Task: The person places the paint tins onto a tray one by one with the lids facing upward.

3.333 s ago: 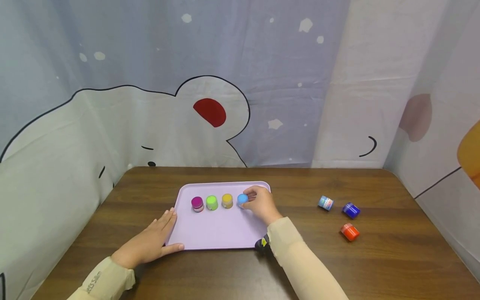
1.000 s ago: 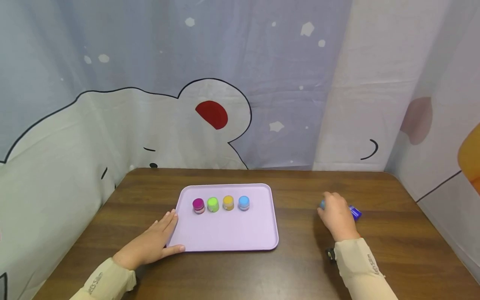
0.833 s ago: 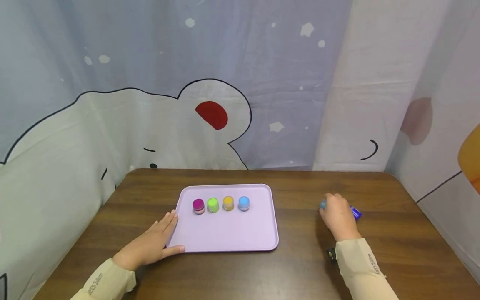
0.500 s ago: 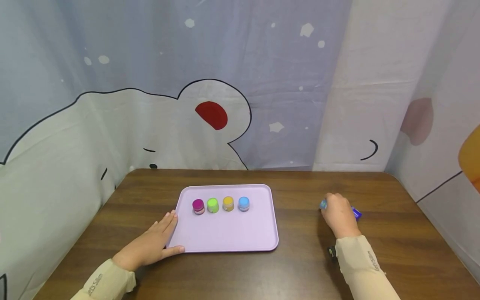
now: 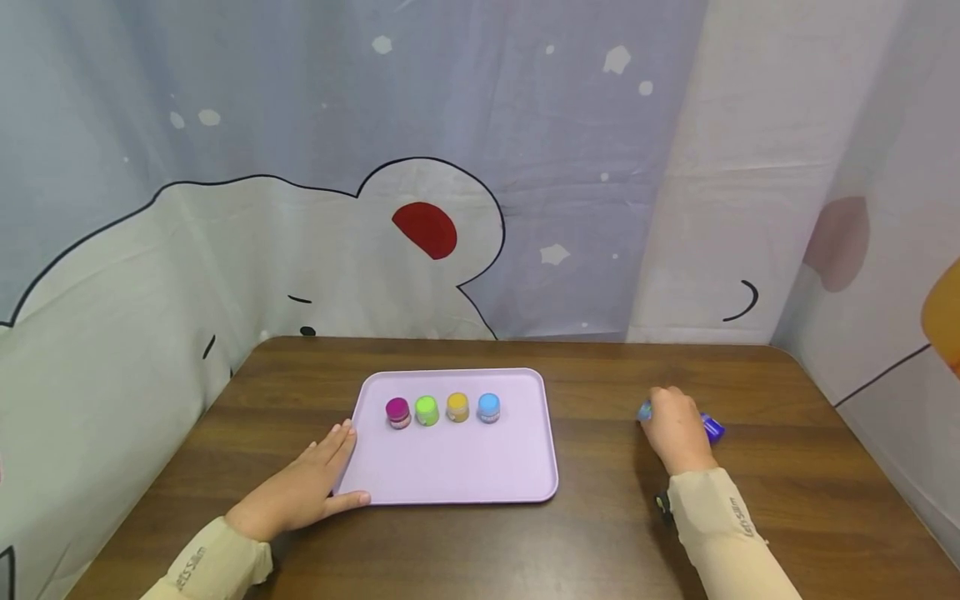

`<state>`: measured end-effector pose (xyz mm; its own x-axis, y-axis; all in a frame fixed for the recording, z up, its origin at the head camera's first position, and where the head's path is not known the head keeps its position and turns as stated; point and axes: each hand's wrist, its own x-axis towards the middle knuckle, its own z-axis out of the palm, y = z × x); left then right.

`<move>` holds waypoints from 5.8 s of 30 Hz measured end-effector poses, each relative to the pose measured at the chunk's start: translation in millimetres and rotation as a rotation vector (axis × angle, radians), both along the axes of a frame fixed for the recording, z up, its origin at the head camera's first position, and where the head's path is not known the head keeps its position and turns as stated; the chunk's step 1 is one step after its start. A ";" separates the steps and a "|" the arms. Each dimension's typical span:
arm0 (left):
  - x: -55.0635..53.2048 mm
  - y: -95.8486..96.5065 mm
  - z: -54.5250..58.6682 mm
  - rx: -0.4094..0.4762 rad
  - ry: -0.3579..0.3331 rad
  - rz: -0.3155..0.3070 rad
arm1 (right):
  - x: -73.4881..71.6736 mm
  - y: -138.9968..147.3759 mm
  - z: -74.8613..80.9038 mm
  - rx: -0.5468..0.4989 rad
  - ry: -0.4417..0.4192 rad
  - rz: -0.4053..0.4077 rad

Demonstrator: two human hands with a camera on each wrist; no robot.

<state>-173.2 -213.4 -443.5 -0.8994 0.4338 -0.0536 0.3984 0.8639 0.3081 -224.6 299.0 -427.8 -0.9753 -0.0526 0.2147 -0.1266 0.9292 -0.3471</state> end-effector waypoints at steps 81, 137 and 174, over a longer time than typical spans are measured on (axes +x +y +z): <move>0.5 1.1 0.4 0.005 -0.012 0.004 | -10.3 -137.2 -9.3 -0.702 -0.025 -0.038; -1.0 0.2 -2.5 -0.014 -0.008 0.002 | 18.9 -118.8 13.8 -0.427 0.064 0.214; 0.4 1.1 1.5 -0.010 -0.018 0.009 | 67.8 20.0 22.5 0.083 0.069 0.156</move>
<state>-172.8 -212.3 -442.0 -0.9021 0.4250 -0.0741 0.3850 0.8706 0.3065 -156.8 319.0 -405.3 -0.9370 -0.2227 0.2691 -0.2925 0.9214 -0.2558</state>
